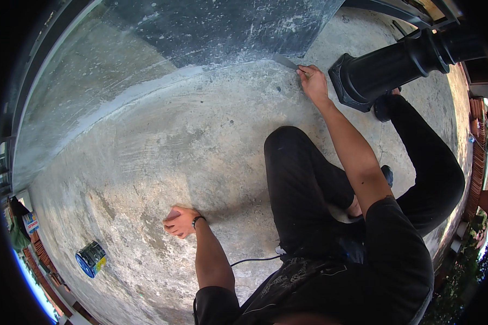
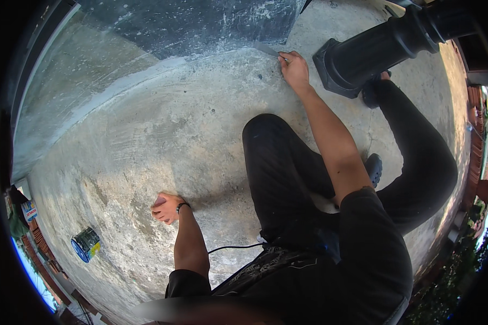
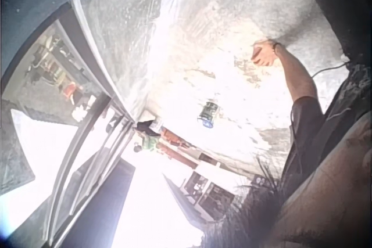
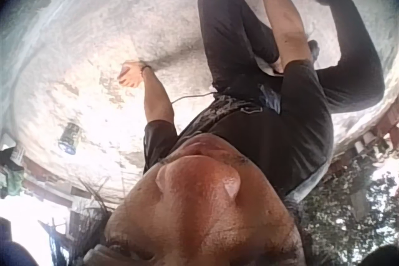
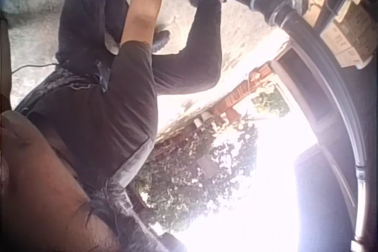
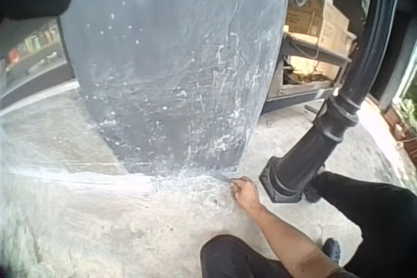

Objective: The person scrapes paint or debris from the bottom edge of an exterior wall using a putty knife scraper.

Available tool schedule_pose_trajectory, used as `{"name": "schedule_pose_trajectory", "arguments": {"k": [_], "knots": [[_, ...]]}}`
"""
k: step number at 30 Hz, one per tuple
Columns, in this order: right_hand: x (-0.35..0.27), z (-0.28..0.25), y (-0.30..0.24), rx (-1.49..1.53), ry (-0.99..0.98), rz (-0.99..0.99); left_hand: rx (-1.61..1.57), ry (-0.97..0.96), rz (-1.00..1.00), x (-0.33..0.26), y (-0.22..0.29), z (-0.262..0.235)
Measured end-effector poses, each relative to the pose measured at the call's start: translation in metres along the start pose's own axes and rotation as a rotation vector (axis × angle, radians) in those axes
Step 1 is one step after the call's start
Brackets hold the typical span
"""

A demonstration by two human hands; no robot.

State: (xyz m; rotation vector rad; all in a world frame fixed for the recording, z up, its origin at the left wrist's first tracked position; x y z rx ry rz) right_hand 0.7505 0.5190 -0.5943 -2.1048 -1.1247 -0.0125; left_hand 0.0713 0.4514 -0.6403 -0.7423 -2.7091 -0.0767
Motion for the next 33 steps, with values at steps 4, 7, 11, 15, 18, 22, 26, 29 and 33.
{"name": "schedule_pose_trajectory", "arguments": {"k": [4, 7, 11, 15, 18, 22, 26, 29, 33], "knots": [[0.002, -0.002, -0.001, -0.012, -0.026, -0.022, 0.006, 0.080, 0.007, 0.003, -0.004, 0.005], [0.007, -0.006, 0.003, -0.027, -0.055, 0.003, 0.003, 0.072, 0.012, 0.000, 0.000, -0.002], [0.008, 0.002, -0.013, -0.027, -0.080, -0.019, 0.006, 0.014, -0.002, 0.001, -0.002, 0.001], [0.009, 0.003, -0.013, -0.063, -0.087, 0.000, 0.008, -0.010, -0.008, -0.001, -0.001, -0.001], [0.008, -0.005, -0.003, -0.046, -0.059, 0.026, 0.002, 0.023, 0.004, 0.000, 0.000, -0.003], [0.005, 0.004, -0.009, -0.021, -0.053, 0.037, 0.002, 0.013, 0.009, -0.001, 0.003, -0.007], [0.003, 0.018, -0.022, -0.011, -0.090, 0.048, 0.002, -0.020, -0.005, -0.002, 0.001, -0.007], [0.006, 0.011, -0.014, 0.021, -0.066, 0.024, -0.033, 0.020, 0.007, 0.001, 0.000, -0.004], [0.009, 0.003, -0.009, -0.006, -0.042, 0.018, -0.029, 0.012, 0.025, 0.000, 0.004, -0.003]]}}
Point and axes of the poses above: each hand's wrist, its own x-axis towards the middle knuckle, its own z-axis out of the palm, y = z × x, the point moved 9 cm from there along x, towards the middle knuckle, and after that the axes turned 4 degrees about y, right-handed, at the moved point
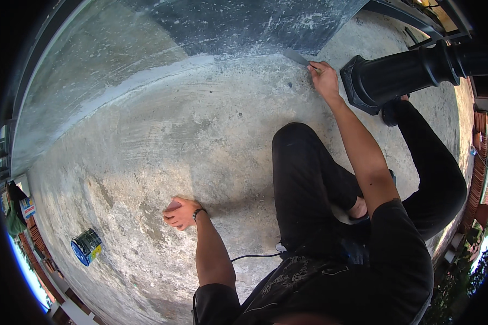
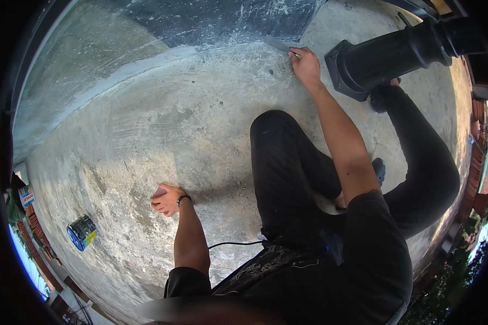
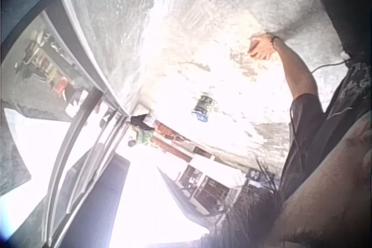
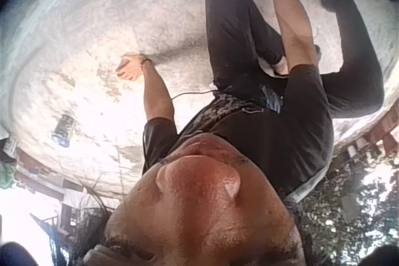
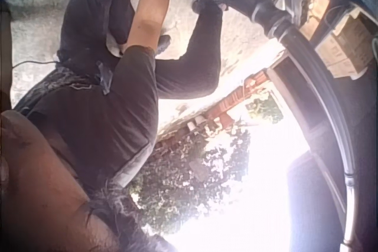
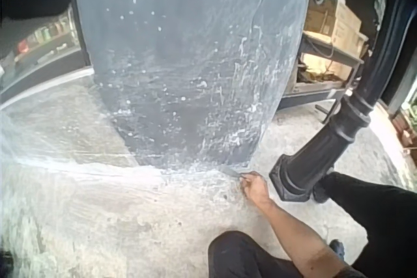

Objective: The person scrapes paint or debris from the bottom edge of an exterior wall using a putty knife scraper.

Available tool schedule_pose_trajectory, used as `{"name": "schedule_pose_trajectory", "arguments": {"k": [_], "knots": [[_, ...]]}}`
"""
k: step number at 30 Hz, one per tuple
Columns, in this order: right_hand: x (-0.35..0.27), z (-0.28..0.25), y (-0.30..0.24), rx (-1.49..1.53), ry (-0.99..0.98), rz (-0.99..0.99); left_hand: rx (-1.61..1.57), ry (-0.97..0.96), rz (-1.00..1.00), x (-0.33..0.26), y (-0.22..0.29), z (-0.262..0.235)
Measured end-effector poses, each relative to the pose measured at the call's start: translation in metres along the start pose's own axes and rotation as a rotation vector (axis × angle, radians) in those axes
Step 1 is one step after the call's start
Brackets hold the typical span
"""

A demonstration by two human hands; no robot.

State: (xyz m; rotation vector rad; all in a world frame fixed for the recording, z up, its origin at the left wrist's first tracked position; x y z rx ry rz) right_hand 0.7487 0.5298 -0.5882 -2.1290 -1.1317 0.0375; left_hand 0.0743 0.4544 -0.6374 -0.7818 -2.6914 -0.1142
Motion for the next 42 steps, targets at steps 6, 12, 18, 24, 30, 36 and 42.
{"name": "schedule_pose_trajectory", "arguments": {"k": [6, 12, 18, 24, 30, 36, 42], "knots": [[-0.001, 0.013, -0.011, -0.016, -0.041, 0.027, 0.016, -0.018, -0.038, -0.001, -0.005, -0.004], [0.001, 0.000, 0.001, -0.031, 0.000, 0.018, -0.021, -0.008, -0.013, -0.001, -0.001, 0.000], [-0.004, 0.009, -0.011, -0.038, 0.000, -0.008, -0.005, -0.010, -0.029, -0.001, -0.004, -0.003], [-0.004, 0.002, 0.000, -0.041, 0.015, 0.032, 0.006, -0.010, -0.016, 0.000, -0.001, 0.000], [-0.005, 0.003, -0.003, -0.061, 0.015, 0.014, 0.010, -0.016, -0.032, -0.001, -0.004, -0.002], [-0.001, 0.003, -0.008, -0.068, -0.018, -0.008, 0.021, -0.010, -0.020, 0.000, -0.002, -0.001], [-0.006, 0.009, -0.019, -0.099, 0.015, -0.007, 0.027, -0.017, -0.033, -0.001, -0.004, -0.001]]}}
Point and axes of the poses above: each hand's wrist, its own x-axis towards the middle knuckle, its own z-axis out of the palm, y = z × x, the point moved 9 cm from there along x, towards the middle knuckle, and after that the axes turned 4 degrees about y, right-handed, at the moved point
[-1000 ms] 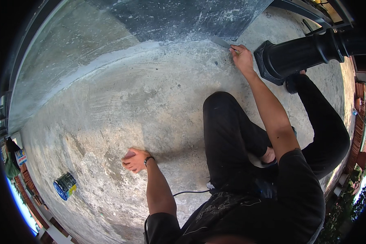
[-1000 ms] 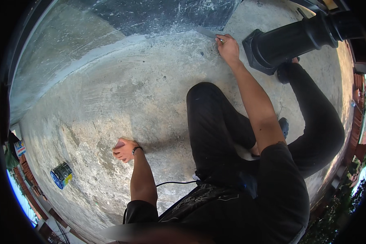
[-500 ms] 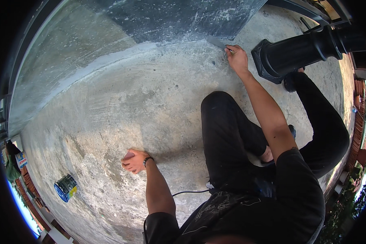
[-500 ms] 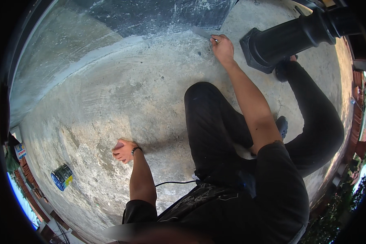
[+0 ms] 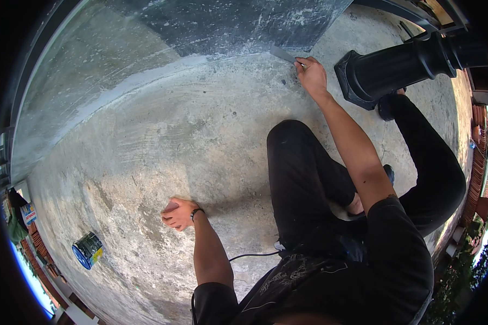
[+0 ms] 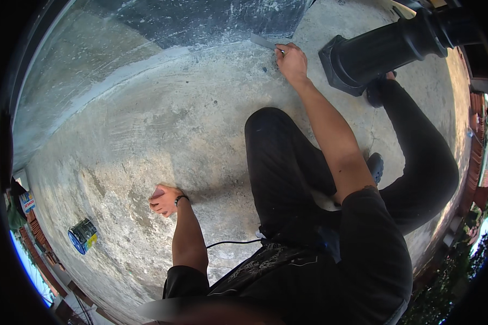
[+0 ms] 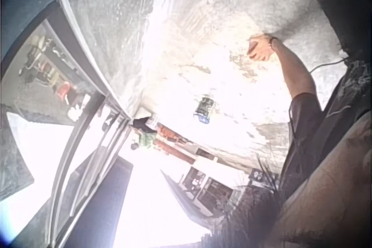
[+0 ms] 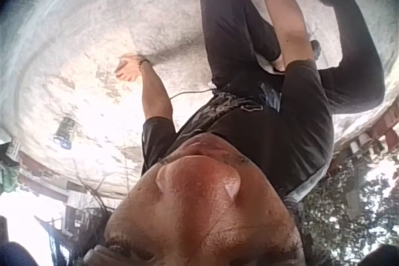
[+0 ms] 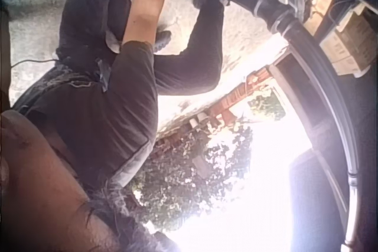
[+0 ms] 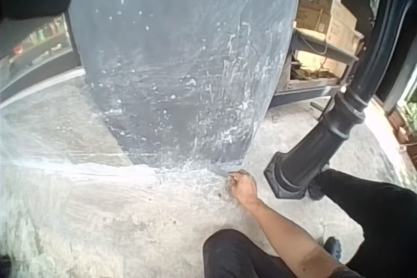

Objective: The person scrapes paint or debris from the bottom edge of an exterior wall using a putty knife scraper.

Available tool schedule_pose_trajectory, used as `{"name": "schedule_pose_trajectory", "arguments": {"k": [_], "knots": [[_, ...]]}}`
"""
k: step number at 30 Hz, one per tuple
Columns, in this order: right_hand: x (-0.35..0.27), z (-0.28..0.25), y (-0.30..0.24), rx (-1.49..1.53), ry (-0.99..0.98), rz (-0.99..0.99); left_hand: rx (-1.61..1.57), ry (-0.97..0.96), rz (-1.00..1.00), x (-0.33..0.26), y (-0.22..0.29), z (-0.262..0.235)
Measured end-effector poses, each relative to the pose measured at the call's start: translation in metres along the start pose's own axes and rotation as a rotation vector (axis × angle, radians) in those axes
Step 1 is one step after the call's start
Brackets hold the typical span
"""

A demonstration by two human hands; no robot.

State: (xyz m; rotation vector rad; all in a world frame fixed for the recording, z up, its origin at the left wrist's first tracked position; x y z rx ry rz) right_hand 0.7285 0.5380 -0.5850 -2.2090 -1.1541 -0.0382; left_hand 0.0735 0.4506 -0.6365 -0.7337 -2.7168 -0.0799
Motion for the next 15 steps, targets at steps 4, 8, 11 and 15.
{"name": "schedule_pose_trajectory", "arguments": {"k": [4, 8, 11, 15], "knots": [[-0.001, -0.006, 0.011, 0.027, 0.003, 0.034, -0.015, 0.004, 0.011, 0.001, 0.001, 0.002], [-0.003, -0.004, 0.006, 0.007, 0.020, 0.024, -0.013, -0.010, 0.001, 0.001, 0.000, 0.000], [-0.003, -0.001, 0.010, 0.049, 0.000, 0.027, -0.019, -0.010, 0.002, 0.000, 0.001, 0.000], [0.002, -0.003, 0.011, 0.026, -0.003, 0.004, -0.014, 0.006, 0.017, 0.000, 0.001, 0.002]]}}
Point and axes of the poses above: each hand's wrist, its own x-axis towards the middle knuckle, its own z-axis out of the palm, y = z × x, the point moved 9 cm from there along x, towards the middle knuckle, and after that the axes turned 4 degrees about y, right-handed, at the moved point
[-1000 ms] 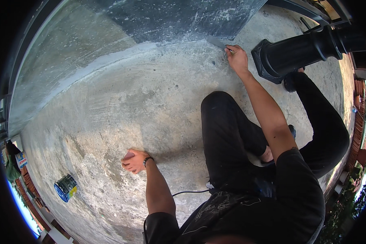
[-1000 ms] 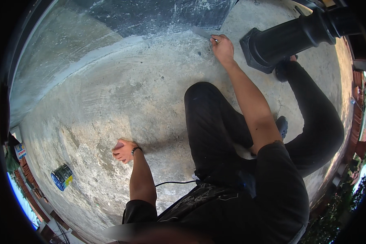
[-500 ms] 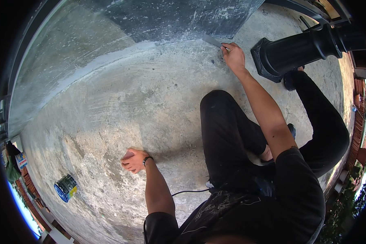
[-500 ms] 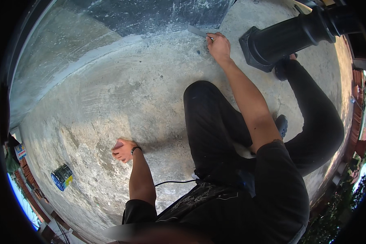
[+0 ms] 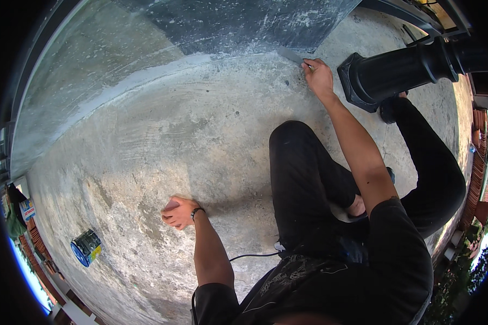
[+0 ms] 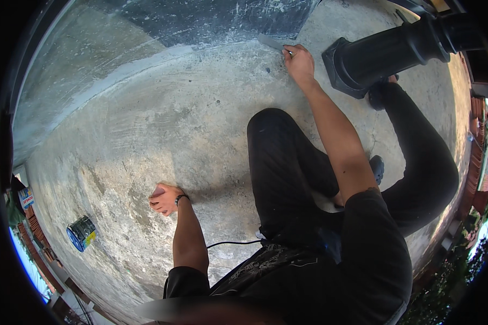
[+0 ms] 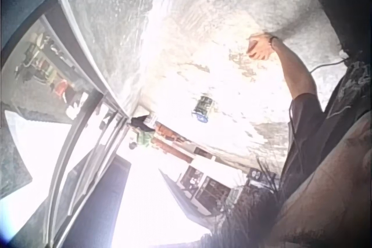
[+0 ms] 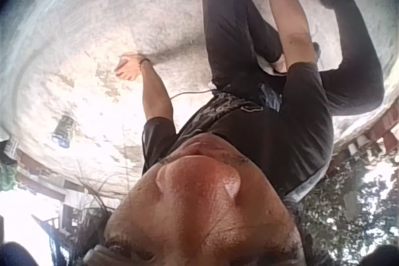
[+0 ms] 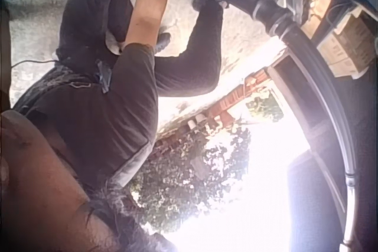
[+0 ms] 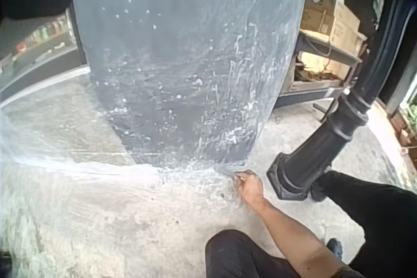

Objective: The person scrapes paint or debris from the bottom edge of an exterior wall using a putty knife scraper.

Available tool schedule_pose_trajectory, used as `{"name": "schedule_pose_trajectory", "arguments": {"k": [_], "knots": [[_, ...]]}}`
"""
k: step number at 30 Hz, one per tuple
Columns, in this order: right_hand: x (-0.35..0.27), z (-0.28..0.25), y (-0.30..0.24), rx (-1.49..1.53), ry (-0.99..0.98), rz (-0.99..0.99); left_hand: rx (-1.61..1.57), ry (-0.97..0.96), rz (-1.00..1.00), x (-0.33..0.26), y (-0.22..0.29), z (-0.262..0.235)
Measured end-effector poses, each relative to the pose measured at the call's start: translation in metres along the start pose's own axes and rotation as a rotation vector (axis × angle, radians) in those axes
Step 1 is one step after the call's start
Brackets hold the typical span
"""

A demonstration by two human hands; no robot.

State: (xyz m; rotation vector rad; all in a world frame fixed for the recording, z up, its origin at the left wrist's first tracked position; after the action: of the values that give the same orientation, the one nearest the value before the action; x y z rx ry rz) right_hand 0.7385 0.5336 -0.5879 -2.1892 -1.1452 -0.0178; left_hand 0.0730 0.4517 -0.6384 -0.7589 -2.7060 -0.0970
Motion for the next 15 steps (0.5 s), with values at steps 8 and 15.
{"name": "schedule_pose_trajectory", "arguments": {"k": [8, 15], "knots": [[-0.0035, 0.0012, -0.0054, 0.001, -0.005, -0.007, 0.021, -0.003, -0.009, 0.0004, -0.0006, -0.0022], [-0.0087, 0.0013, -0.0030, 0.016, 0.032, 0.020, 0.010, 0.014, -0.006, 0.0002, -0.0001, -0.0019]]}}
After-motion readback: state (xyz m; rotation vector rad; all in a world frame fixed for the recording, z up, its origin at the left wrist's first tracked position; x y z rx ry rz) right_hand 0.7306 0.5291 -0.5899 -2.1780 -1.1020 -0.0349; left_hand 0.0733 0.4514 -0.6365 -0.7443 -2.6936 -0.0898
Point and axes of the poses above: each hand's wrist, its own x-axis towards the middle knuckle, its own z-axis out of the palm, y = z × x, the point moved 9 cm from there along x, towards the middle knuckle, and after that the axes turned 4 degrees about y, right-handed, at the moved point
